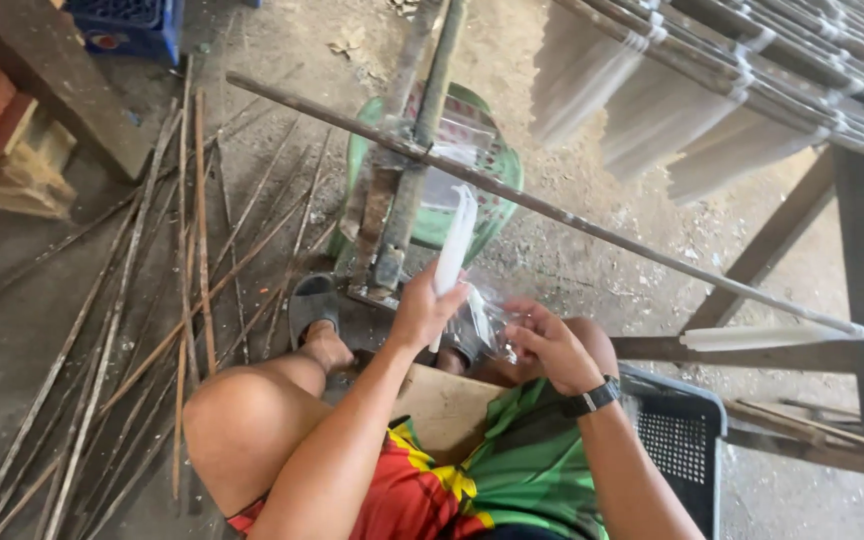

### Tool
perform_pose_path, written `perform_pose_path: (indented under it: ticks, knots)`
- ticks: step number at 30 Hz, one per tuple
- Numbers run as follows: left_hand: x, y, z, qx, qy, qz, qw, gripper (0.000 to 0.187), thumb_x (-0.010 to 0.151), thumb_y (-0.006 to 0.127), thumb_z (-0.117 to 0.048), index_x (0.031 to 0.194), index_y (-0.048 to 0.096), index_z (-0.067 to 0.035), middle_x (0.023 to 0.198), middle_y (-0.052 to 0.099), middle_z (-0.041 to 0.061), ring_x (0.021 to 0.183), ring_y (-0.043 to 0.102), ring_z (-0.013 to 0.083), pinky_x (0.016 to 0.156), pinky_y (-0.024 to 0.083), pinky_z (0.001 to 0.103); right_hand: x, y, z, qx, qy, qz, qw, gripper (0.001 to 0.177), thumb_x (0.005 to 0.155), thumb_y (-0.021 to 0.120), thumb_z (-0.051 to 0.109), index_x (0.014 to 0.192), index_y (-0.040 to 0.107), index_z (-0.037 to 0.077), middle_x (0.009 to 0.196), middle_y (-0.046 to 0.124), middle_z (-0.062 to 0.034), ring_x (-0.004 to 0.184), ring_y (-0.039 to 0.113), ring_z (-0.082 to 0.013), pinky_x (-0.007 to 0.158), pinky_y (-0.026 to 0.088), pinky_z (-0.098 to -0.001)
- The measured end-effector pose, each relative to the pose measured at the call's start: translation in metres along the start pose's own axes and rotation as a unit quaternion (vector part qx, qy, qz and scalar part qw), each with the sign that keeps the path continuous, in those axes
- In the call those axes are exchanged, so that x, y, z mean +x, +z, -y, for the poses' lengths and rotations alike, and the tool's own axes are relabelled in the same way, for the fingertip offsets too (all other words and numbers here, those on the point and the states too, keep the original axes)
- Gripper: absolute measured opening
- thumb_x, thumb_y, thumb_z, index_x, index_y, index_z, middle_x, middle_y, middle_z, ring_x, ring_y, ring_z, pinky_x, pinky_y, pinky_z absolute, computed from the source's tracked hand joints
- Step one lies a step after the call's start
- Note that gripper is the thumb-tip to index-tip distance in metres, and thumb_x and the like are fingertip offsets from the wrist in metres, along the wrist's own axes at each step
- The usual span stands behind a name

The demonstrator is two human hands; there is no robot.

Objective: The person is packaging bundles of white candles by sliding them into clear plastic bags.

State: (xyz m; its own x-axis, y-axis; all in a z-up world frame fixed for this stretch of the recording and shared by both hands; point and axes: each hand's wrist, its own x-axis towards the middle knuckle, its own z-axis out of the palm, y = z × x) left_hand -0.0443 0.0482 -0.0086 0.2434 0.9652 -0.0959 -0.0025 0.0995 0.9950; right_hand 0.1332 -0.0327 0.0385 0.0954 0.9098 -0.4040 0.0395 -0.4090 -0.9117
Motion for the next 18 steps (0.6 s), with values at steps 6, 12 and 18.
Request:
perform_pose_path:
  ticks: [6, 12, 18]
  knots:
    - [-0.013, 0.006, -0.017, -0.083, -0.002, 0.01, 0.997, 0.025, 0.072, 0.066, -0.018, 0.09, 0.058, -0.002, 0.059, 0.058, 0.011, 0.045, 0.058, 0.0157, 0.042, 0.048, 0.026, -0.016, 0.021, 0.003, 0.196, 0.091, -0.01, 0.976, 0.029, 0.087, 0.047, 0.026, 0.106, 0.052, 0.004, 0.085, 0.06, -0.0097, 0.062, 0.058, -0.0143, 0.047, 0.039, -0.0191]
    - [-0.009, 0.002, -0.019, 0.001, -0.016, 0.003, 1.0, 0.029, 0.071, 0.066, -0.024, 0.092, 0.058, -0.006, 0.066, 0.06, 0.013, 0.055, 0.063, 0.0223, 0.047, 0.051, 0.031, -0.001, 0.018, -0.033, 0.149, -0.019, -0.151, 0.977, 0.008, 0.086, 0.053, 0.011, 0.086, 0.057, 0.004, 0.065, 0.042, -0.0012, 0.056, 0.047, -0.0111, 0.041, 0.034, -0.0164]
    - [-0.017, -0.011, -0.043, 0.276, -0.075, -0.008, 0.958, 0.046, 0.081, 0.048, -0.042, 0.12, 0.041, -0.019, 0.081, 0.062, 0.018, 0.08, 0.061, 0.037, 0.077, 0.05, 0.047, 0.005, 0.013, -0.028, 0.039, -0.065, -0.205, 0.976, 0.011, 0.085, 0.056, 0.015, 0.083, 0.058, 0.004, 0.067, 0.054, -0.0071, 0.06, 0.054, -0.0138, 0.039, 0.034, -0.0156]
